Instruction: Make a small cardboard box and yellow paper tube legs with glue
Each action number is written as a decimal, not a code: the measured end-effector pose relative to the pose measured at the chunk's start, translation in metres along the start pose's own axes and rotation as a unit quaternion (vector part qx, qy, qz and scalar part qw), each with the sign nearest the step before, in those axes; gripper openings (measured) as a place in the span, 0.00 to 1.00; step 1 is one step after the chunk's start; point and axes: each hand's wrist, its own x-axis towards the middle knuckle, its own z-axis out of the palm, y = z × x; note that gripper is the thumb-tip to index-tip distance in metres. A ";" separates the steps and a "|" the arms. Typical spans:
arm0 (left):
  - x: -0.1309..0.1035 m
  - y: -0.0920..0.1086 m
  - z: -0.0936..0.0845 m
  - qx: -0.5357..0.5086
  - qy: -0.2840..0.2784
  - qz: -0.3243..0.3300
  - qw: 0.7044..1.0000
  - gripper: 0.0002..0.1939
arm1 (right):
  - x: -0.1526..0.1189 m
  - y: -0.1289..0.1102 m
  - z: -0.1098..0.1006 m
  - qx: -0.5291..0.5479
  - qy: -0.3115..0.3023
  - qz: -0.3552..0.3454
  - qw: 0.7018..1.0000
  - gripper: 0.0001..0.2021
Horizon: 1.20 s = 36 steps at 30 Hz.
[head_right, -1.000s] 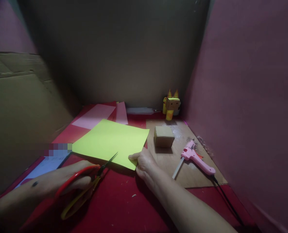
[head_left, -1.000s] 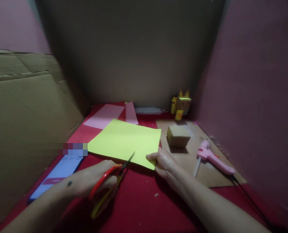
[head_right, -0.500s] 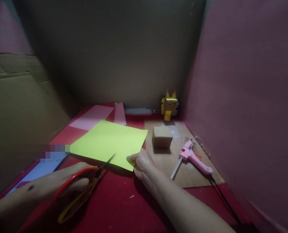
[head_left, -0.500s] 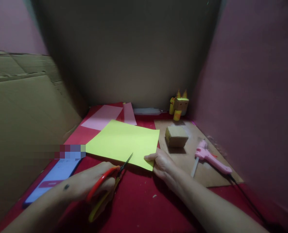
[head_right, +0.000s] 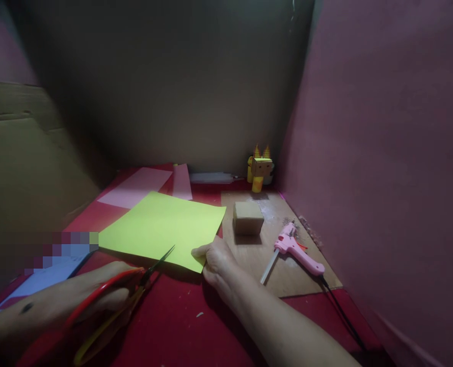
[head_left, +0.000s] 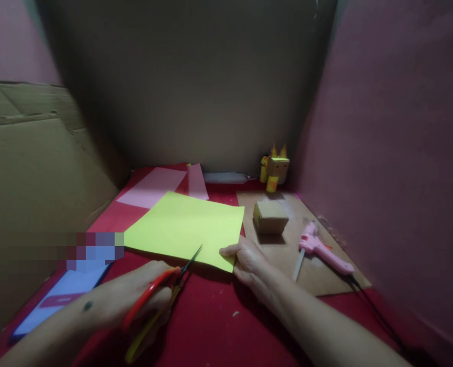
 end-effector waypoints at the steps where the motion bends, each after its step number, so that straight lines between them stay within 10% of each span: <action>1: 0.001 -0.002 0.001 -0.015 0.005 -0.014 1.000 0.17 | 0.000 0.000 0.000 0.001 0.001 0.000 1.000 0.19; 16: 0.009 -0.002 -0.003 -0.123 -0.019 -0.087 0.988 0.08 | 0.001 0.001 -0.003 -0.006 0.001 0.014 1.000 0.22; 29: 0.016 -0.015 0.006 0.060 0.047 -0.006 0.997 0.13 | -0.001 0.001 0.000 -0.010 -0.003 -0.004 1.000 0.23; 36: 0.015 -0.021 0.008 -0.071 -0.006 -0.053 0.996 0.14 | -0.002 0.000 -0.001 -0.014 -0.007 0.008 1.000 0.22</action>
